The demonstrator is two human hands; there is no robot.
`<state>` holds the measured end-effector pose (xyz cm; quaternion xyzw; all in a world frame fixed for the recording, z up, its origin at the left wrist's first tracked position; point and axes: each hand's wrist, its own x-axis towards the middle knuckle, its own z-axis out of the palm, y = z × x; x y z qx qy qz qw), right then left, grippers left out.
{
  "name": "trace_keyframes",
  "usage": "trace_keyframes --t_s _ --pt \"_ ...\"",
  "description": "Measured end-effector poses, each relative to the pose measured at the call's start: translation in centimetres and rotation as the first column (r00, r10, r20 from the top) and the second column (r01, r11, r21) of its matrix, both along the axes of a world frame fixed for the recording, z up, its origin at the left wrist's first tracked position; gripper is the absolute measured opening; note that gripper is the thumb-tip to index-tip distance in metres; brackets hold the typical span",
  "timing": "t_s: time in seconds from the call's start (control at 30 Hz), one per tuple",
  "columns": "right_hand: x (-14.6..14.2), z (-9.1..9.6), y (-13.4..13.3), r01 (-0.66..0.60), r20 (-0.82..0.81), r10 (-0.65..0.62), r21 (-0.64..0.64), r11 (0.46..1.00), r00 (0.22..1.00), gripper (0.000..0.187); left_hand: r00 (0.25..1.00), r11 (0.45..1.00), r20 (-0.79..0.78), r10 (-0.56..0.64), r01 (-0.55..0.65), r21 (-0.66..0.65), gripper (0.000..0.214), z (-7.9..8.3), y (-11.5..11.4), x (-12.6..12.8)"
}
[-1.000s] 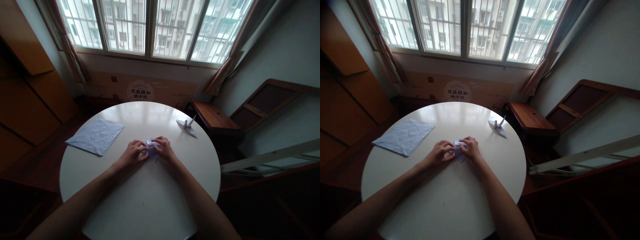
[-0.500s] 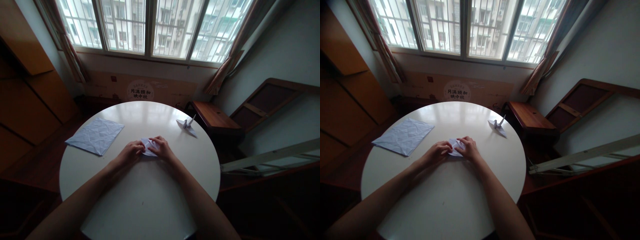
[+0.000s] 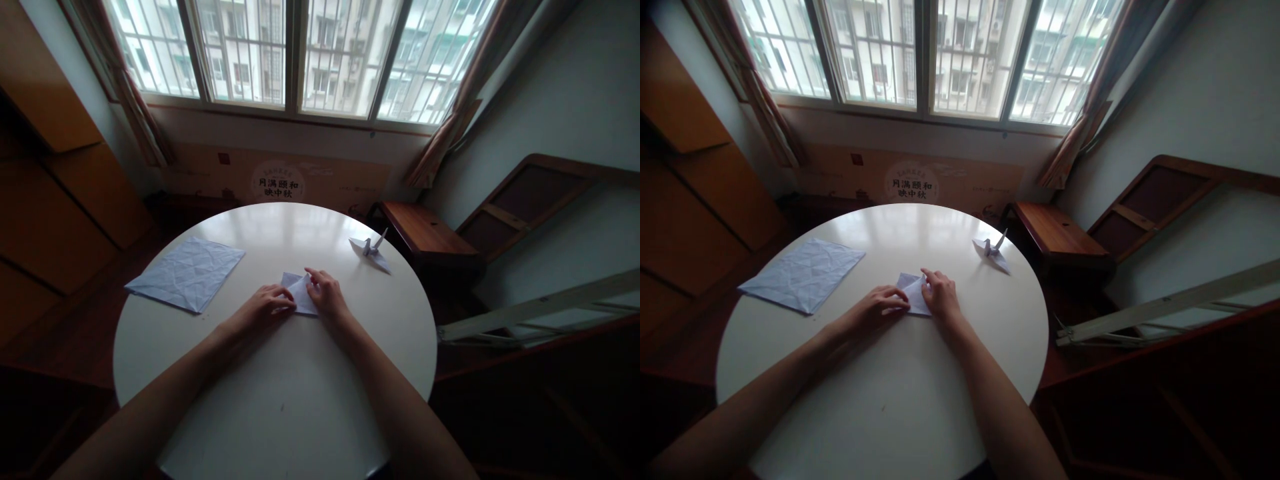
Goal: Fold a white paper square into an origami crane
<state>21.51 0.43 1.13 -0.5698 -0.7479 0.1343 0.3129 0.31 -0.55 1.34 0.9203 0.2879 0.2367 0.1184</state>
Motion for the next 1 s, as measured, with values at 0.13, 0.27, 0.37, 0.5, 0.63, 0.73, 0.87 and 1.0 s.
trace_keyframes --t_s 0.13,0.27,0.37,0.5,0.63,0.73,0.87,1.0 --pt "0.2 0.3 -0.2 0.121 0.048 -0.12 -0.014 0.993 0.992 0.056 0.998 0.998 -0.01 0.059 -0.058 0.012 0.018 0.1 0.0 -0.1" --pt "0.3 0.4 -0.2 0.17 0.092 -0.167 -0.032 0.985 0.982 0.05 0.992 0.992 -0.012 0.126 -0.126 0.003 0.015 0.6 -0.3 -0.3" --pt "0.3 0.3 0.0 0.167 0.072 -0.162 -0.077 0.983 0.984 0.028 0.982 0.982 -0.019 0.19 -0.19 -0.001 0.017 0.8 -0.3 -0.5" --pt "0.1 0.3 0.1 0.144 -0.022 -0.147 -0.104 0.984 0.989 0.02 0.961 0.962 -0.039 0.273 -0.272 0.021 0.021 0.7 -0.1 -0.9" --pt "-0.1 0.5 0.0 0.093 -0.088 -0.103 -0.11 0.99 0.991 0.021 0.958 0.959 -0.037 0.283 -0.282 0.026 0.039 0.3 0.0 -1.2" --pt "-0.1 0.4 -0.1 0.06 -0.096 -0.069 -0.1 0.993 0.993 0.021 0.968 0.971 -0.082 0.237 -0.239 -0.014 0.054 0.2 -0.2 -1.1" --pt "0.1 -0.2 0.1 0.083 -0.021 -0.084 -0.03 0.996 0.996 0.016 0.97 0.975 -0.115 0.216 -0.22 -0.032 0.049 0.3 -0.1 -0.9" --pt "0.2 -0.5 0.2 0.095 0.031 -0.093 -0.041 0.995 0.995 0.02 0.97 0.975 -0.108 0.22 -0.221 -0.005 0.044 0.4 0.1 -1.0"
